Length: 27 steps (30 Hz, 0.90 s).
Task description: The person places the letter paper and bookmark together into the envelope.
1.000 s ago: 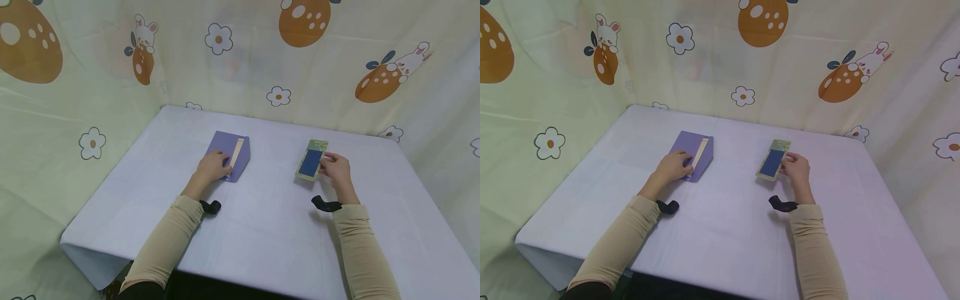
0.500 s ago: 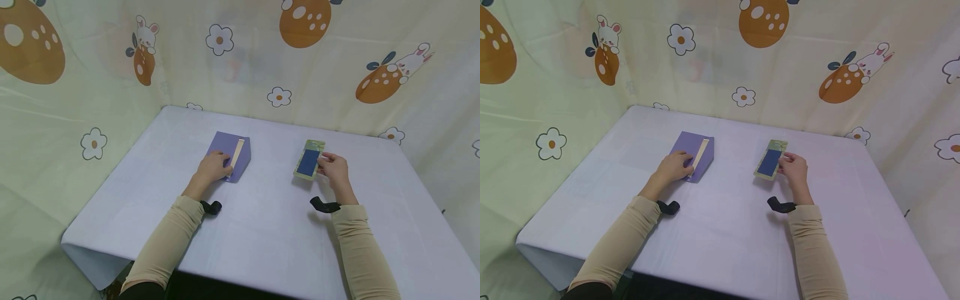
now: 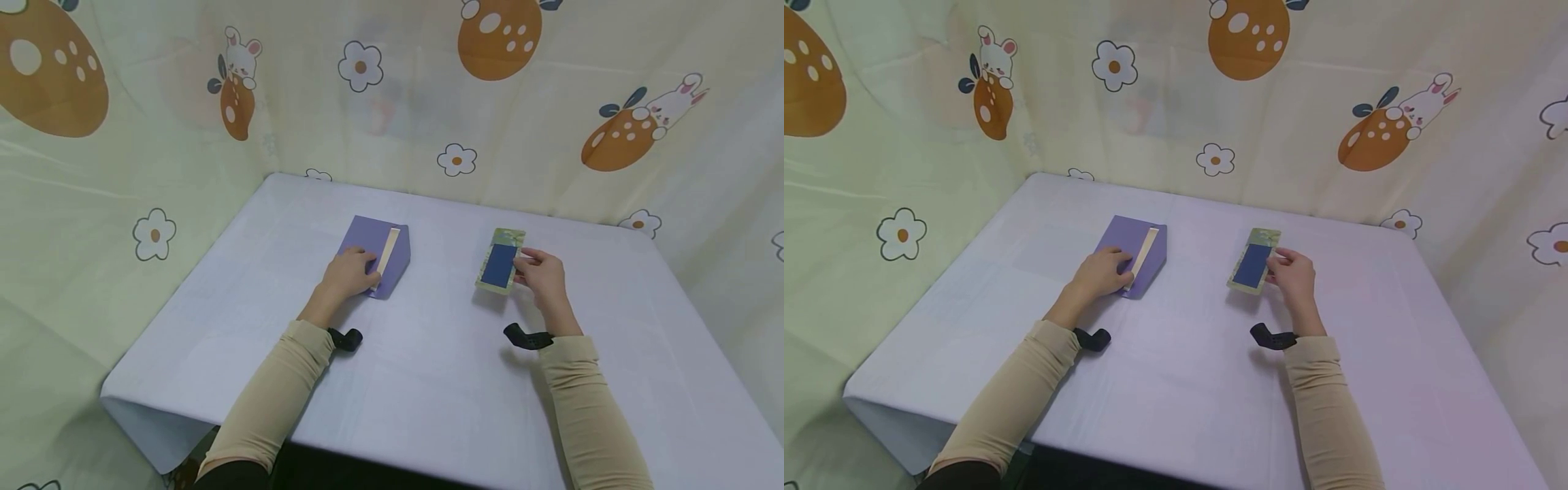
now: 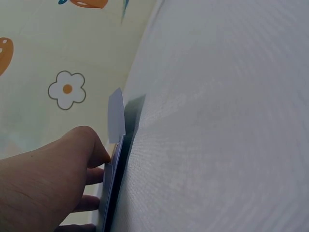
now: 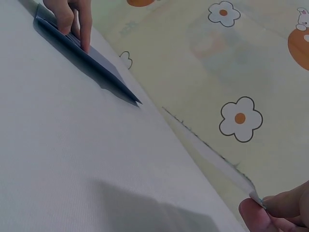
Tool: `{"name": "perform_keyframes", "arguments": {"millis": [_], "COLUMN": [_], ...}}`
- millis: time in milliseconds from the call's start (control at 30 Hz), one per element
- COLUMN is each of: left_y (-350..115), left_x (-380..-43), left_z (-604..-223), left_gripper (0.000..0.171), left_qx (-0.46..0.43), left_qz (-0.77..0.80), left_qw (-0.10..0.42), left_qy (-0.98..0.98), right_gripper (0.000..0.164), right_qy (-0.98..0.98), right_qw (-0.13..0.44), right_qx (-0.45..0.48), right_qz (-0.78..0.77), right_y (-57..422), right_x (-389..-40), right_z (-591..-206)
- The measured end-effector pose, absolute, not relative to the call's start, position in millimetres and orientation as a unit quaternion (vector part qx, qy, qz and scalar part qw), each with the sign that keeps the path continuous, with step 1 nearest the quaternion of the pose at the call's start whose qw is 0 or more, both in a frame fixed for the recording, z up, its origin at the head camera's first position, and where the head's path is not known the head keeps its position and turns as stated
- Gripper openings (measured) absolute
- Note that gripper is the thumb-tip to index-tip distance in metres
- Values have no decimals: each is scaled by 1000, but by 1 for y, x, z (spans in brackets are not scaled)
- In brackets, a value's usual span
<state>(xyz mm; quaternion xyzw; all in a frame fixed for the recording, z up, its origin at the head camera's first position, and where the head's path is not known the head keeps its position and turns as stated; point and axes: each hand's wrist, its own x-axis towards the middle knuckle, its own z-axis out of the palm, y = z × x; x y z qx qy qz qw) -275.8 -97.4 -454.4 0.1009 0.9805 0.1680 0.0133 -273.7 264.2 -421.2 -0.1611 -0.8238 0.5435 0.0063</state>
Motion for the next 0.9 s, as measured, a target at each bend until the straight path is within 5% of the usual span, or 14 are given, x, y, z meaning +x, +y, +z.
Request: {"name": "perform_keyframes", "arguments": {"millis": [900], "left_y": [-99], "left_x": [-276], "left_z": [-455], "left_gripper": [55], "left_qx": [111], "left_qz": [166], "left_qw": [7], "left_qy": [980], "right_gripper": [50], "right_qy": [-822], "right_qw": [23], "right_qx": [-89], "right_qz": [563], "right_y": [242], "right_x": [-273], "right_z": [-419]}}
